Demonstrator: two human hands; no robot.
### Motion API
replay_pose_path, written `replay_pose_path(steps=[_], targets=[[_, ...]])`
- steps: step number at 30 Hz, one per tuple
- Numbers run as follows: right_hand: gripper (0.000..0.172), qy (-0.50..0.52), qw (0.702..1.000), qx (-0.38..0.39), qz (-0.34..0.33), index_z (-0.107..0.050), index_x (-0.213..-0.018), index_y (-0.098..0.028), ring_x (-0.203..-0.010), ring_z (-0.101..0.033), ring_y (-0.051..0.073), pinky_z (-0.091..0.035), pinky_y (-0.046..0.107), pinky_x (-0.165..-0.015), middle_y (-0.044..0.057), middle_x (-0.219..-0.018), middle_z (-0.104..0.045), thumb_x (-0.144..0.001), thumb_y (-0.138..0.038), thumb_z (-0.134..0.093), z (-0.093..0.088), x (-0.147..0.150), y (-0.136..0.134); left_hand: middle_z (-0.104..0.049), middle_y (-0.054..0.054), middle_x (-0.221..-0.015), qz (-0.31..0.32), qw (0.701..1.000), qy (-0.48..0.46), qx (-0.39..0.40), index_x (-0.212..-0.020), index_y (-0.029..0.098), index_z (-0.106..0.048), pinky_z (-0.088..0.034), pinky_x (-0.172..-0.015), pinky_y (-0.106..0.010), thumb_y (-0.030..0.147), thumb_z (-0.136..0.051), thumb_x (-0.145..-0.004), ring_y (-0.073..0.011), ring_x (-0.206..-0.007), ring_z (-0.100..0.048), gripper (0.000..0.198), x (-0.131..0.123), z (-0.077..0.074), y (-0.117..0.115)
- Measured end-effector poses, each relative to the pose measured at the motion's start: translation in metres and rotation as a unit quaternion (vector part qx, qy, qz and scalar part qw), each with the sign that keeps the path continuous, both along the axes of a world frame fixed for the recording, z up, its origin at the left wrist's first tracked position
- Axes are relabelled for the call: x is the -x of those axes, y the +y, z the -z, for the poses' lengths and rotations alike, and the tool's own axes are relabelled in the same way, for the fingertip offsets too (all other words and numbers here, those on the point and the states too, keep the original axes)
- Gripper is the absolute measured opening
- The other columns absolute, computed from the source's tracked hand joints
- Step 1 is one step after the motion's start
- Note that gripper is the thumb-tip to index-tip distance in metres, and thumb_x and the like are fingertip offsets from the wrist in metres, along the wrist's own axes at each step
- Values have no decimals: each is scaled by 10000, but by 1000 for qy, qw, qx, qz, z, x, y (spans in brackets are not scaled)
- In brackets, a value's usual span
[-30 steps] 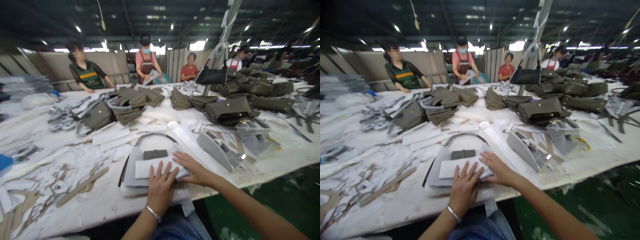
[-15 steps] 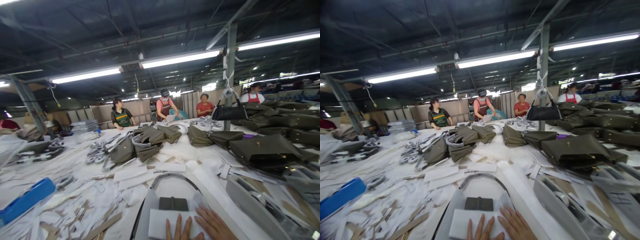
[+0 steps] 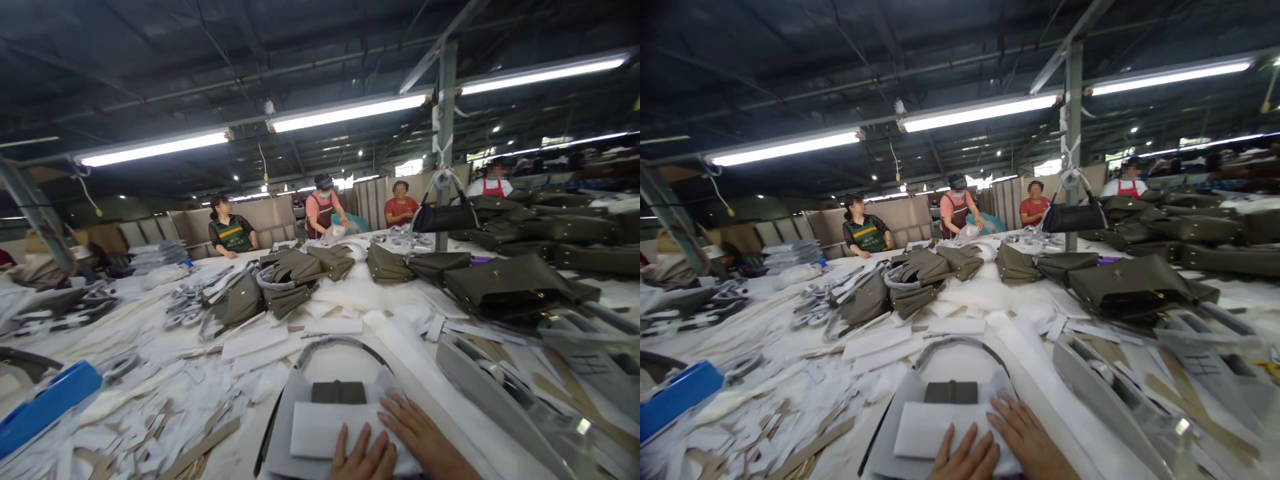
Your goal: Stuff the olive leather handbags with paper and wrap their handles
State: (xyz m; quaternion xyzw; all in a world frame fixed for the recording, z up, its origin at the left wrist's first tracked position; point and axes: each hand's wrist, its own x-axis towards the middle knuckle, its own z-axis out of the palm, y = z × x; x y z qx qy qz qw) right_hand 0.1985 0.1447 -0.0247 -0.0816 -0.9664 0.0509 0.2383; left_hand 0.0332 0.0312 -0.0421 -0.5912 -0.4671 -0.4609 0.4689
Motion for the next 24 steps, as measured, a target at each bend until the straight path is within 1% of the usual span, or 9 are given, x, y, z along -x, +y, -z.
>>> replay_pose_path(steps=[2,5,7,9,12,14,16,20,24], targets=[[828,-3,999,37,21,-344,-1519,-216,-1409,-352,357,-396,541,-1110,147,-1534,-375,-784,-307,-714,-18,-7,-19,-777,30,-930,14,996,-15,83,-987,296,-730,-235,-1213,-383,411,-431,-1000,-152,-928,-723,320,-4,-16,-17],[710,47,994,56,77,-332,-1520,-219,-1431,-328,313,-370,550,-1131,145,-1551,-355,-884,-271,-643,-37,-26,-50,-733,3,-1137,13,966,-53,254,-1184,296,-662,-310,-1173,-450,290,-460,-1001,-183,-1147,-646,272,-8,-38,-42],[611,108,987,65,101,-375,-1494,-223,-1404,-383,279,-387,523,-1133,139,-1501,-439,-928,-242,-604,-39,-45,-71,-691,-1,-1228,18,942,-55,330,-1243,294,-623,-331,-1150,-496,252,-466,-1001,-208,-1212,-605,292,-8,-47,-52],[535,136,983,77,98,-430,-1454,-223,-1348,-460,244,-425,472,-1119,125,-1411,-544,-943,-215,-591,-36,-65,-91,-661,-20,-1275,22,925,-44,376,-1284,280,-591,-332,-1141,-527,238,-482,-995,-231,-1251,-574,312,-7,-52,-56],[517,69,992,86,66,-456,-1435,-185,-1324,-487,237,-440,449,-1116,128,-1381,-573,-943,-236,-606,-24,-82,-116,-637,-20,-1306,23,913,-45,404,-1311,275,-566,-315,-1147,-529,227,-495,-994,-235,-1282,-545,329,-6,-52,-55],[549,9,996,77,50,-435,-1449,-144,-1356,-452,259,-420,485,-1129,148,-1423,-532,-939,-248,-611,-16,-82,-124,-634,-14,-1308,25,914,-47,403,-1311,274,-564,-308,-1152,-519,219,-503,-991,-231,-1282,-545,330,-6,-52,-55],[533,-10,998,55,39,-429,-1450,-122,-1366,-441,272,-420,516,-1120,156,-1429,-525,-945,-197,-583,-8,-76,-125,-634,-14,-1309,28,916,-46,397,-1313,270,-562,-299,-1157,-513,215,-505,-990,-231,-1281,-546,332,-6,-52,-55],[415,59,998,11,5,-534,-1364,-151,-1296,-526,243,-480,478,-1071,126,-1315,-630,-959,-81,-477,-3,-59,-118,-629,-18,-1316,31,922,-38,385,-1329,272,-551,-281,-1168,-504,219,-518,-984,-233,-1277,-550,351,-5,-51,-55],[332,123,992,23,-15,-610,-1264,-182,-1184,-619,221,-519,443,-1030,98,-1192,-704,-969,-110,-476,-7,-47,-112,-630,-20,-1315,31,924,-38,379,-1337,285,-549,-295,-1164,-506,214,-522,-979,-228,-1279,-549,366,-5,-49,-55]])
